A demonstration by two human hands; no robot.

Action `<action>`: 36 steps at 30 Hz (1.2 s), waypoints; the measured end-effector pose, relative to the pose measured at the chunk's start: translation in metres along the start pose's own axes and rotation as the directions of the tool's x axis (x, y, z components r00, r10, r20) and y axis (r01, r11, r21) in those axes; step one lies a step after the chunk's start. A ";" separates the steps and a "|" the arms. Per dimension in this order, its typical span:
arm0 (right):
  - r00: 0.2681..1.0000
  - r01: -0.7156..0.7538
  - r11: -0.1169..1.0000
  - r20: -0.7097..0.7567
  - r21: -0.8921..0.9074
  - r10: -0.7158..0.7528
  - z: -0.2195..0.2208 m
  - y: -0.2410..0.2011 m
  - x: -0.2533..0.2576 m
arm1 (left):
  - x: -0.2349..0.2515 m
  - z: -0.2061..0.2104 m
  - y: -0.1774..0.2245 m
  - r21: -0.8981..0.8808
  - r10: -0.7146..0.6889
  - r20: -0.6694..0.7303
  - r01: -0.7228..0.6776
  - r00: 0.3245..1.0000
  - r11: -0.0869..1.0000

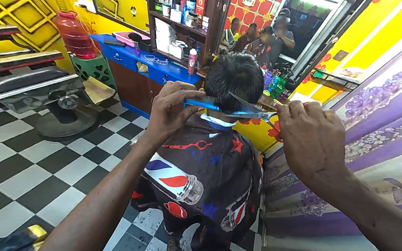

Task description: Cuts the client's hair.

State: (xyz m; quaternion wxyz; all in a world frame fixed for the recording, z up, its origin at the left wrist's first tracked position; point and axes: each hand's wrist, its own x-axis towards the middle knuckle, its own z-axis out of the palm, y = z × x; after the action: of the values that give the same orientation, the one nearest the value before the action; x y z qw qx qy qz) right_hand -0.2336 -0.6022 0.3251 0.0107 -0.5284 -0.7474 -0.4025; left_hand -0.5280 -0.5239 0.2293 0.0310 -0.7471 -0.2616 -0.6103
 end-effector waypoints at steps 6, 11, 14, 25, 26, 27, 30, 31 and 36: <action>0.997 0.072 0.996 -0.011 0.047 -0.072 -0.004 -0.008 0.001 | 0.000 0.000 0.006 0.033 0.021 -0.022 -0.020 1.000 0.999; 0.997 0.067 0.996 0.038 0.060 -0.069 -0.011 0.001 -0.008 | -0.001 -0.002 0.008 0.036 0.053 -0.030 -0.052 0.998 0.998; 0.997 0.056 0.997 0.040 0.059 -0.058 -0.012 0.005 -0.011 | -0.001 -0.002 0.011 0.035 0.065 -0.036 -0.064 0.997 0.997; 0.999 -0.009 1.000 0.046 -0.009 0.010 -0.015 -0.001 -0.006 | 0.001 -0.003 0.014 0.054 0.051 -0.039 -0.049 0.998 0.997; 0.998 -0.008 1.000 0.058 -0.008 0.008 -0.016 -0.003 -0.003 | 0.001 -0.003 0.014 0.052 0.055 -0.042 -0.053 0.998 0.997; 0.999 0.003 1.000 0.051 -0.001 -0.002 -0.016 -0.005 0.000 | 0.002 -0.002 0.014 0.051 0.060 -0.042 -0.057 0.997 0.997; 0.998 0.057 0.998 0.026 0.026 -0.058 -0.017 -0.007 0.002 | 0.004 -0.003 0.014 0.056 0.058 -0.046 -0.055 0.997 0.997; 0.997 0.072 0.997 0.027 0.038 -0.073 -0.018 -0.006 0.001 | 0.004 -0.003 0.014 0.057 0.056 -0.048 -0.053 0.997 0.997; 0.998 0.056 0.997 0.022 0.053 -0.057 -0.022 0.002 -0.006 | 0.005 -0.006 0.016 0.064 0.057 -0.053 -0.053 0.997 0.997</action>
State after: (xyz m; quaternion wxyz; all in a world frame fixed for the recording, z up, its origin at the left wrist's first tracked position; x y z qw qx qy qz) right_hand -0.2384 -0.6195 0.3383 0.0043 -0.5114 -0.7723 -0.3768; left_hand -0.5254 -0.5382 0.2402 0.0785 -0.7355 -0.2591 -0.6211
